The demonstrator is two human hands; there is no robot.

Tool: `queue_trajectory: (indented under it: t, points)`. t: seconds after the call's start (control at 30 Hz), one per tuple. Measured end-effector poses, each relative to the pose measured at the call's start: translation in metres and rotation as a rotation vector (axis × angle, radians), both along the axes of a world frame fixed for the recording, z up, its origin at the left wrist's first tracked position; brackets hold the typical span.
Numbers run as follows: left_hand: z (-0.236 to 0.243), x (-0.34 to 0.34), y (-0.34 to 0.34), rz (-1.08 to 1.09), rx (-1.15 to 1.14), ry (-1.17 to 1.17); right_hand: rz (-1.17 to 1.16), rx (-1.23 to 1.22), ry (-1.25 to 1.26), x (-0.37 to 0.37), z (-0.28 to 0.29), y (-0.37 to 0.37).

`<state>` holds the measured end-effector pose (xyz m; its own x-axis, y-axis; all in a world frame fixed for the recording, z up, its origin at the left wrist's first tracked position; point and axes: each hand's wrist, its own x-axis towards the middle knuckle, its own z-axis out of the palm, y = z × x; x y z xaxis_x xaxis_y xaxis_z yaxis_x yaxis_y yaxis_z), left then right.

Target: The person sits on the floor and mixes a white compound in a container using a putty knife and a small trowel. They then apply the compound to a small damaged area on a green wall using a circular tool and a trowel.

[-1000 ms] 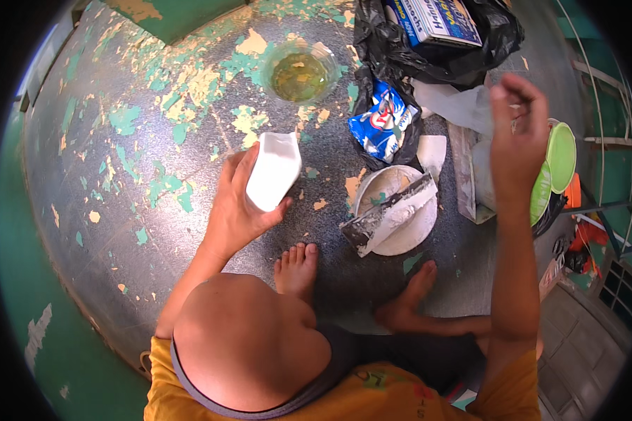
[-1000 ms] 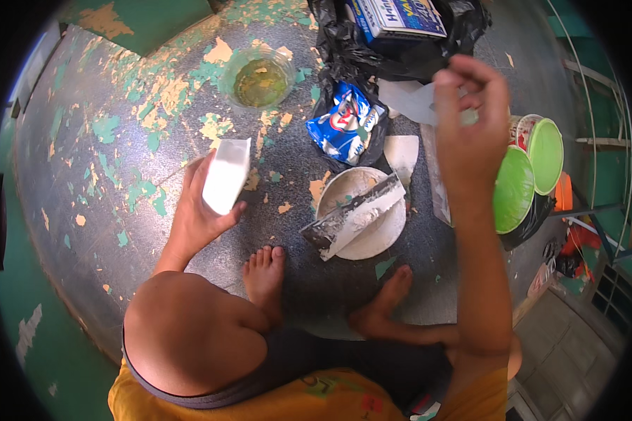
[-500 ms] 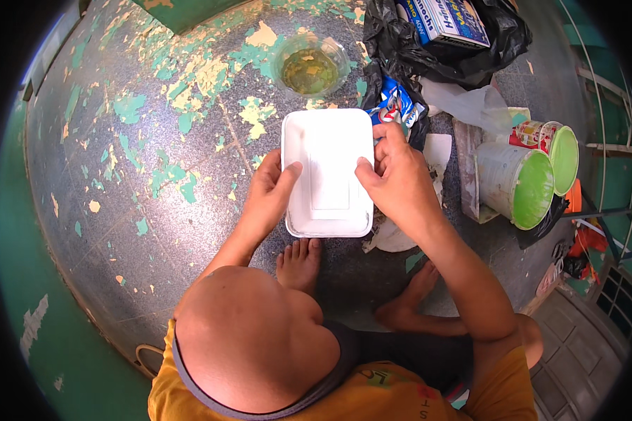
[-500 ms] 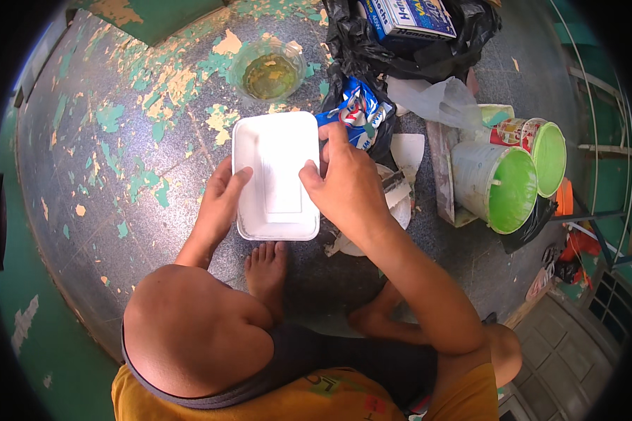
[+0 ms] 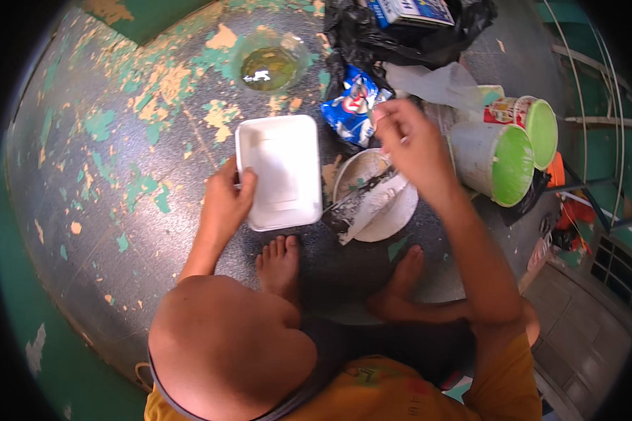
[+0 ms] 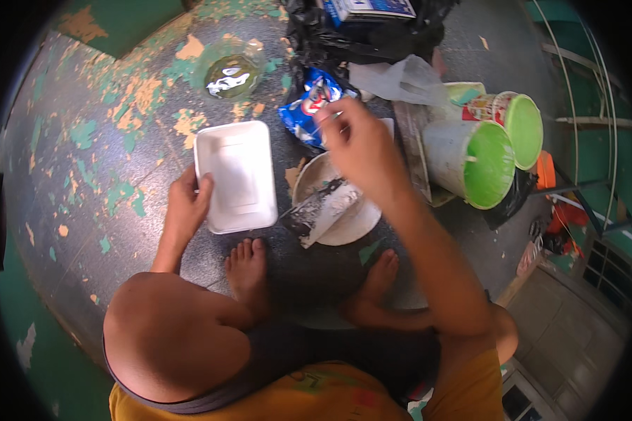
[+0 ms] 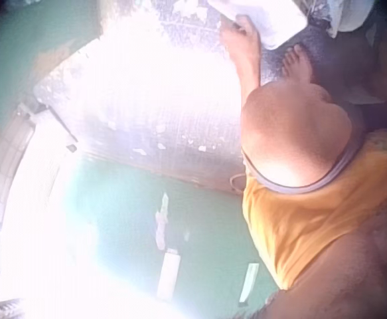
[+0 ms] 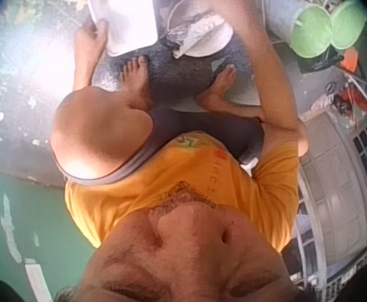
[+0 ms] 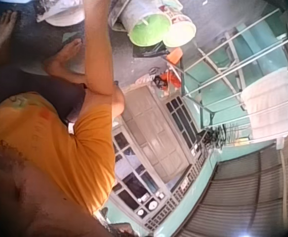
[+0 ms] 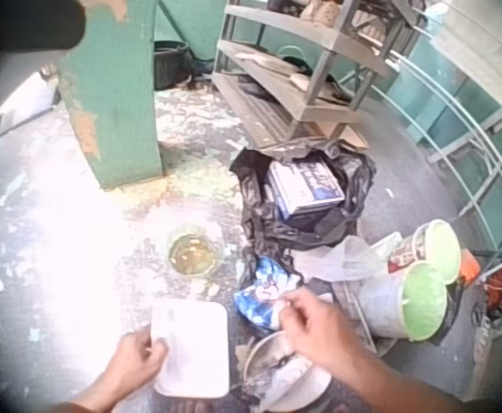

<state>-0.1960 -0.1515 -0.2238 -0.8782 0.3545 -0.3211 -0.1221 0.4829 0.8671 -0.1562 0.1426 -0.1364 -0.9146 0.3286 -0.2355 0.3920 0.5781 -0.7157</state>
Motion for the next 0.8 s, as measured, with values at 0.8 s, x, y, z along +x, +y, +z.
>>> queue_trajectory:
  t: [0.8]
  points:
    - [0.027, 0.02, 0.021, -0.115, 0.071, 0.265, 0.891, 0.447, 0.093, 0.099, -0.008, 0.032]
